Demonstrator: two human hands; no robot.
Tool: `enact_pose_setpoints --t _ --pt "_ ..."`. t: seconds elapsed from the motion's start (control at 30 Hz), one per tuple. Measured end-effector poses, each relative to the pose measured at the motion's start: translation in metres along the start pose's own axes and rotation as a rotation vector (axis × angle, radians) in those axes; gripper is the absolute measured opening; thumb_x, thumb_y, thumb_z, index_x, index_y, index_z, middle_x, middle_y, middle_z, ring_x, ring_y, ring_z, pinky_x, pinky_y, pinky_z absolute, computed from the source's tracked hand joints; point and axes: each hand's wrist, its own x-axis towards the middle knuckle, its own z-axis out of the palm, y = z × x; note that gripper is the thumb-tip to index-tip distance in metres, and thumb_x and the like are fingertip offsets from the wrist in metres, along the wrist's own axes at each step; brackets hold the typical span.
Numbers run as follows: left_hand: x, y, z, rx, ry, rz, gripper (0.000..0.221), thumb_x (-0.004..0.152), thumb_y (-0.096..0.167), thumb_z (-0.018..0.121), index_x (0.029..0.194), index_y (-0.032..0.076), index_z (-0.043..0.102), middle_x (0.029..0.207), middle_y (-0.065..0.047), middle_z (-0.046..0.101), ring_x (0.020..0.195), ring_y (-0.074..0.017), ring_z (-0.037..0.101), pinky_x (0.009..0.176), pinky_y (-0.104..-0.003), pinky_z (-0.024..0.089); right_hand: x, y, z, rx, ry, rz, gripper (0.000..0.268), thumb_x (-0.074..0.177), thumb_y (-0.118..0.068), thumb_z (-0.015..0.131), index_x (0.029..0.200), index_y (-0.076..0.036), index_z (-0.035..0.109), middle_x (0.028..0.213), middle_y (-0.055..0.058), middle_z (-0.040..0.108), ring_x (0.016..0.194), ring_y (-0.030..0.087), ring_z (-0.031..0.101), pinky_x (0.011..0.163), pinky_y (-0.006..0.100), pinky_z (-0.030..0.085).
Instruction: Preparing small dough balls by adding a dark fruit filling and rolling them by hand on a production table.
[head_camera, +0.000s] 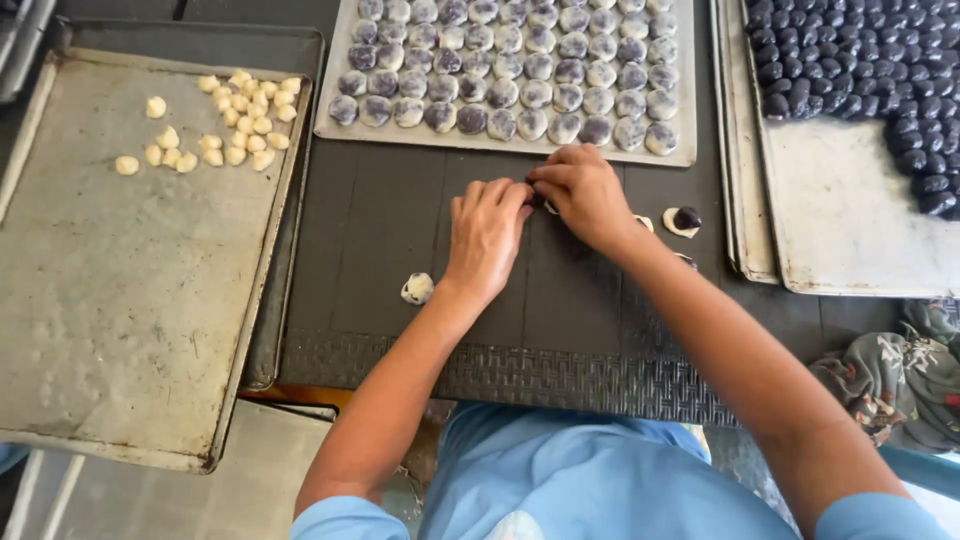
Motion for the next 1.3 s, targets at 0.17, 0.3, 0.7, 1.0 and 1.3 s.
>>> enact_pose_setpoints --t 0.17,0.3,0.7,1.0,1.3 --pt "-0.002 -0.007 -0.005 -0.073 -0.034 -0.037 0.017 0.079 0.019 0.075 0.087 0.02 0.06 0.084 0.007 0.057 0.088 -0.0189 0.056 0.072 -0.035 0.042 0.005 -0.017 0.013 -0.047 -0.028 0.149 0.01 0.078 -0.027 0.079 0.084 -0.025 0.071 0.087 -0.008 0.06 0.092 0.019 0.054 0.076 0.038 0.044" --pt "0.015 -0.011 -0.017 -0.158 -0.217 -0.166 0.054 0.079 0.017 0.078 0.124 0.018 0.047 0.081 0.0 0.062 0.085 -0.0255 0.058 0.073 -0.042 0.043 0.006 -0.031 -0.002 0.044 -0.047 0.191 0.005 0.085 -0.025 0.072 0.086 -0.022 0.068 0.088 -0.004 0.06 0.096 0.023 0.055 0.077 0.041 0.042" --pt "-0.013 -0.009 -0.011 0.084 -0.026 0.123 0.029 0.083 0.01 0.071 0.094 0.012 0.043 0.078 -0.003 0.049 0.082 -0.0209 0.054 0.078 -0.039 0.04 -0.021 -0.062 -0.031 0.0 0.066 -0.144 0.02 0.079 -0.026 0.08 0.096 -0.019 0.071 0.093 -0.008 0.07 0.102 0.017 0.051 0.082 0.035 0.031" --pt "-0.001 0.022 -0.049 -0.458 -0.205 -0.44 0.016 0.072 0.041 0.081 0.077 0.028 0.073 0.056 0.006 0.064 0.066 -0.0232 0.069 0.059 -0.035 0.052 -0.047 -0.1 -0.086 -0.032 0.161 -0.42 0.037 0.089 -0.024 0.074 0.116 0.0 0.07 0.101 0.012 0.068 0.1 0.032 0.056 0.087 0.04 0.047" --pt "0.001 0.07 -0.071 -1.21 -0.275 -0.691 0.03 0.086 0.033 0.071 0.101 0.006 0.074 0.081 -0.017 0.072 0.064 -0.0242 0.073 0.058 -0.032 0.065 -0.065 -0.11 -0.102 0.101 0.29 -0.323 0.012 0.088 -0.003 0.078 0.096 0.004 0.073 0.087 0.012 0.067 0.081 0.029 0.06 0.074 0.039 0.054"
